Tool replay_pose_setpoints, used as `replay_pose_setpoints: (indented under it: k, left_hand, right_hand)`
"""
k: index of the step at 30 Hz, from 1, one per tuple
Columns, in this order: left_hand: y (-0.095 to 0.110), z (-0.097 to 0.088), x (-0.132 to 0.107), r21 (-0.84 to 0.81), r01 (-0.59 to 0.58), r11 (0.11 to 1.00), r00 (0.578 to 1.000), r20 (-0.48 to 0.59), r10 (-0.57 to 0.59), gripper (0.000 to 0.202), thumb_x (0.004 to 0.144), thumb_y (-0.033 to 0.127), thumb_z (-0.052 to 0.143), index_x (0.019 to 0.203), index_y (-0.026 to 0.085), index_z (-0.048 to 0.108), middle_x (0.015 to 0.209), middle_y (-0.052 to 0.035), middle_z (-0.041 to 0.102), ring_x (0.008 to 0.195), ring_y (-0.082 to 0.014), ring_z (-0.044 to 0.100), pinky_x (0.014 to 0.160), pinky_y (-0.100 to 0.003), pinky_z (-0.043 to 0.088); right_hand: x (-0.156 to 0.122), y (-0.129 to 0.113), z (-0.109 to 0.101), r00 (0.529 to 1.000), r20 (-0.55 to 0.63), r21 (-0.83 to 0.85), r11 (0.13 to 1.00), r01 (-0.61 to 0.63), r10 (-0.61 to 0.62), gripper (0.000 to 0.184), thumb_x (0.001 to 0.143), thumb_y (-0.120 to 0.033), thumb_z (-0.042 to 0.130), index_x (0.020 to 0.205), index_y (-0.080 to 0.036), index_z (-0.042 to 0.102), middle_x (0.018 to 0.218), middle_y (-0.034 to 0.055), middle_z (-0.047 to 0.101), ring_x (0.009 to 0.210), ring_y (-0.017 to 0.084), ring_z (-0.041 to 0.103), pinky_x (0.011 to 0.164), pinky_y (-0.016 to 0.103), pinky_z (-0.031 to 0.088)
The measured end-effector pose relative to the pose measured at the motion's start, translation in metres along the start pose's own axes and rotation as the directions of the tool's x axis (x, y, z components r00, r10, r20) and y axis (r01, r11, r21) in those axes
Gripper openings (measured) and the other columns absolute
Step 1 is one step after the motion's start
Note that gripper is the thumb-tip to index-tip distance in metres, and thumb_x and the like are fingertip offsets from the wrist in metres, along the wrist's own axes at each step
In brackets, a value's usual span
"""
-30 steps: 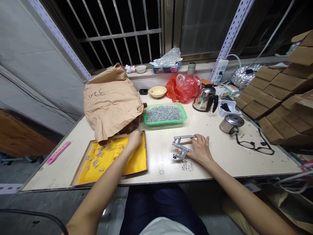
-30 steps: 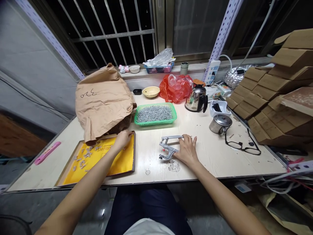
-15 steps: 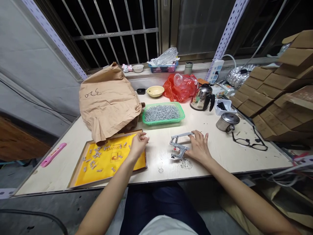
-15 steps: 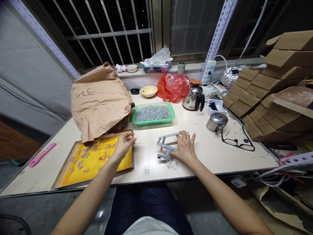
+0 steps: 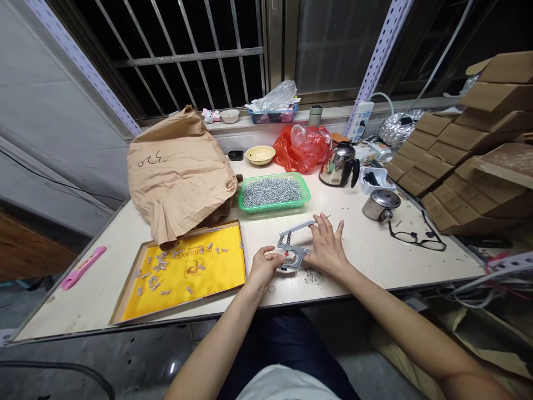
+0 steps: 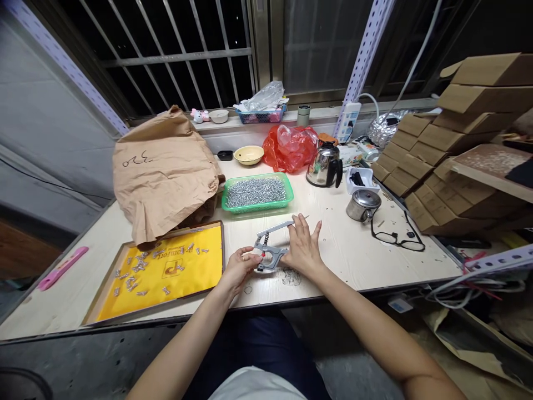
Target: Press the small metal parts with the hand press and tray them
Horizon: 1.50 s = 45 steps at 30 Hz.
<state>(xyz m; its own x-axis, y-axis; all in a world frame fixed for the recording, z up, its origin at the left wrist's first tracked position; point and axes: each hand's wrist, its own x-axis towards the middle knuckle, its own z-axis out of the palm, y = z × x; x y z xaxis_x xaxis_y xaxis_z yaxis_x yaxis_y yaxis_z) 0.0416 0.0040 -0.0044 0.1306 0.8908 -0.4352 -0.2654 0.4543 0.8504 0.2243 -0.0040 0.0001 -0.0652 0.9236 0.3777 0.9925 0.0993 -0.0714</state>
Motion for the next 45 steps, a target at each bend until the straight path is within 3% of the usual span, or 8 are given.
replay_pose_setpoints:
  k: [5,10,16,29,33,37,41,45]
  left_hand:
    - [0.001,0.002,-0.001,0.076,-0.073,0.994,0.997,0.003,0.073,0.057,0.049,0.015,0.077,0.095,0.016,0.042,0.059,0.0020,0.061,0.055,-0.0112,0.057,0.059,-0.024,0.042]
    - [-0.004,0.003,0.001,0.108,-0.048,0.993,0.999,-0.006,0.049,0.058,0.051,0.016,0.076,0.097,0.016,0.040,0.062,0.0008,0.062,0.054,-0.0113,0.056,0.057,-0.024,0.041]
    - [-0.007,0.000,0.000,0.196,-0.130,0.972,0.990,0.086,0.115,0.055,0.054,0.017,0.074,0.098,0.016,0.041,0.060,0.0021,0.061,0.057,-0.0104,0.056,0.064,-0.023,0.041]
    - [-0.003,-0.002,-0.004,0.187,-0.095,0.978,0.993,0.082,0.080,0.056,0.054,0.017,0.075,0.099,0.015,0.042,0.057,0.0040,0.059,0.053,-0.0086,0.054,0.059,-0.021,0.040]
    - [0.001,-0.001,-0.008,0.175,-0.074,0.982,0.995,0.085,0.060,0.060,0.052,0.018,0.076,0.102,0.015,0.041,0.055,0.0048,0.057,0.054,-0.0089,0.054,0.059,-0.021,0.039]
    - [0.008,-0.001,-0.012,0.176,-0.046,0.983,0.998,0.039,0.040,0.068,0.055,0.027,0.076,0.111,0.015,0.040,0.061,0.0025,0.059,0.053,-0.0090,0.053,0.051,-0.019,0.034]
    - [0.017,-0.004,-0.014,0.160,-0.011,0.987,0.998,-0.064,0.021,0.059,0.063,0.037,0.069,0.112,0.016,0.045,0.073,-0.0036,0.064,0.063,-0.0104,0.055,0.053,-0.019,0.033]
    - [0.017,-0.003,-0.013,0.156,0.033,0.987,0.999,-0.025,-0.030,0.038,0.063,0.043,0.066,0.084,0.012,0.061,0.071,-0.0053,0.063,0.062,-0.0101,0.054,0.053,-0.020,0.033]
  right_hand:
    - [-0.003,-0.001,0.003,1.000,0.012,-0.034,0.999,-0.020,0.020,0.069,0.072,-0.061,0.041,0.115,-0.006,0.045,0.141,0.0224,0.023,0.132,0.034,0.012,0.100,0.063,-0.004]
    - [-0.005,0.000,0.004,0.999,0.024,-0.045,0.998,-0.032,0.033,0.072,0.072,-0.062,0.040,0.116,-0.005,0.043,0.143,0.0233,0.016,0.133,0.034,0.009,0.099,0.064,-0.004]
    - [-0.008,0.000,0.006,1.000,0.019,-0.050,0.998,-0.023,0.024,0.073,0.072,-0.062,0.040,0.117,-0.004,0.042,0.144,0.0233,0.014,0.133,0.034,0.007,0.099,0.063,-0.004]
    - [-0.004,0.003,0.002,0.997,-0.059,0.002,0.999,0.051,-0.051,0.057,0.073,-0.056,0.045,0.104,-0.009,0.051,0.123,0.0207,0.045,0.122,0.033,0.030,0.103,0.061,-0.001]
    - [-0.003,0.004,0.000,0.994,-0.076,-0.002,0.996,0.085,-0.085,0.046,0.072,-0.053,0.050,0.093,-0.012,0.054,0.113,0.0169,0.051,0.110,0.030,0.040,0.102,0.055,0.014]
    - [-0.001,0.008,0.003,0.996,0.018,-0.022,0.996,0.091,-0.090,0.033,0.071,-0.047,0.054,0.082,-0.015,0.052,0.087,0.0109,0.057,0.086,0.023,0.049,0.075,0.034,0.037]
    - [0.000,0.012,0.013,0.989,0.089,-0.016,0.993,0.120,-0.118,0.026,0.076,-0.039,0.051,0.088,-0.015,0.049,0.069,0.0037,0.058,0.064,0.016,0.050,0.054,0.025,0.028]
    - [0.003,0.013,0.020,0.981,0.106,-0.012,0.987,0.162,-0.160,0.021,0.076,-0.035,0.050,0.085,-0.016,0.049,0.063,0.0013,0.057,0.057,0.014,0.048,0.050,0.024,0.022]
